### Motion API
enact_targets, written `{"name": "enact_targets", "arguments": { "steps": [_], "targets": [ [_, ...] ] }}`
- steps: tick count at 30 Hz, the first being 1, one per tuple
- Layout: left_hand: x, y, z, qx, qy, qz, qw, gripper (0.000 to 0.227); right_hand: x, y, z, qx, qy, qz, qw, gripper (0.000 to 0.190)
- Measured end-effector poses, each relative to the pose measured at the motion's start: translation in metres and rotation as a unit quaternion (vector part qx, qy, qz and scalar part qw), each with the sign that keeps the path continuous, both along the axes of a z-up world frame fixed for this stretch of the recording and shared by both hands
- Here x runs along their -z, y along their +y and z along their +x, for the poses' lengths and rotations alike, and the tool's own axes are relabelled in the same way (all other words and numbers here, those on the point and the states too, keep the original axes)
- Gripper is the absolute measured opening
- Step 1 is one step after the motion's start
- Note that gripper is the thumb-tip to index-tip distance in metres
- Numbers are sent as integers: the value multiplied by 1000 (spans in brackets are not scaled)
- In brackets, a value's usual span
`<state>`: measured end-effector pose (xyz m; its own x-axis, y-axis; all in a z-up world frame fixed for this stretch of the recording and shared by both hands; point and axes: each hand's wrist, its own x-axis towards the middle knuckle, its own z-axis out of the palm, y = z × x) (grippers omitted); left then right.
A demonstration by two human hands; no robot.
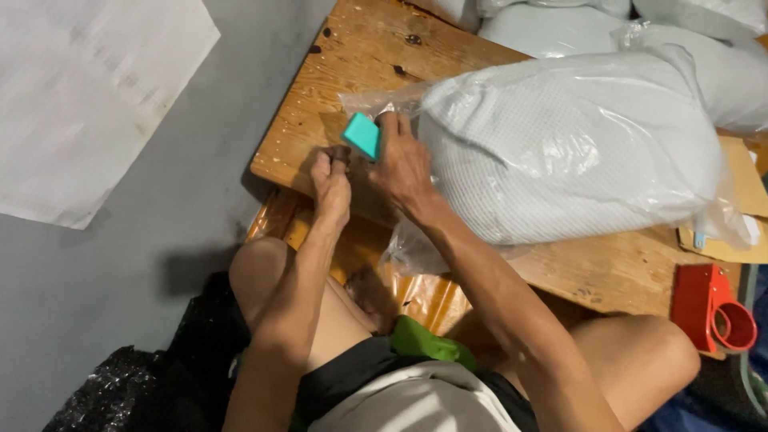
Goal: The person unwraps a pillow by peeling and pulling off its plastic packaging, fluffs and pats the pillow by hand, and rubs its surface with a small handheld tool.
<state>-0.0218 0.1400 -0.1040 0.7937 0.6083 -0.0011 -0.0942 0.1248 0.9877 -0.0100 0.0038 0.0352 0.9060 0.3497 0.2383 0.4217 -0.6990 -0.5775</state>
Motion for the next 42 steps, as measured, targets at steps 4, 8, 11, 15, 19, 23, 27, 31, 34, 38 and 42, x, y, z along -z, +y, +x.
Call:
{"name": "enact_targets", "arguments": {
  "steps": [4, 8, 11, 15, 19, 23, 27, 31, 34, 38, 42],
  "targets": [
    [9, 0, 0, 2, 10, -25, 1000, 16, 70, 5, 40, -25, -128, -127, 983, 67],
    [-17, -8, -5, -6, 18, -47, 999, 17, 70, -4, 45, -23, -97, -96, 990, 73],
    [-13, -9, -2, -10, 29, -55, 998, 18, 21, -4, 26, 9, 5, -59, 998, 52],
    [0, -9, 3, -15, 35, -56, 998, 17, 23, -4, 25, 22, 39, -12, 999, 48],
    [-29, -10, -9, -10, 31, -57, 998, 16, 8, -6, 24, 36, 50, 56, 997, 50],
    [-45, -13, -21, 9, 19, -7, 1000, 17, -29, -5, 26, 50, 18, 143, 988, 52],
    [-39, -22, -30, 13, -66, 9, 998, 13, -46, 18, 32, 7, 122, 94, 988, 74],
    [-44, -28, -36, 14, -17, 59, 998, 20, 7, 19, 61, 78, 63, -56, 993, 53],
    [-44, -34, -35, 18, -48, -64, 997, 20, 3, 8, 58, 89, 102, 6, 991, 50],
    [-21, -31, -23, 81, -106, -259, 957, 52, -31, 0, 33, 106, 137, 114, 978, 50],
    [-53, -41, -26, 62, -121, -18, 991, 47, -35, 6, 26, 101, 141, 188, 967, 50]
  ]
}}
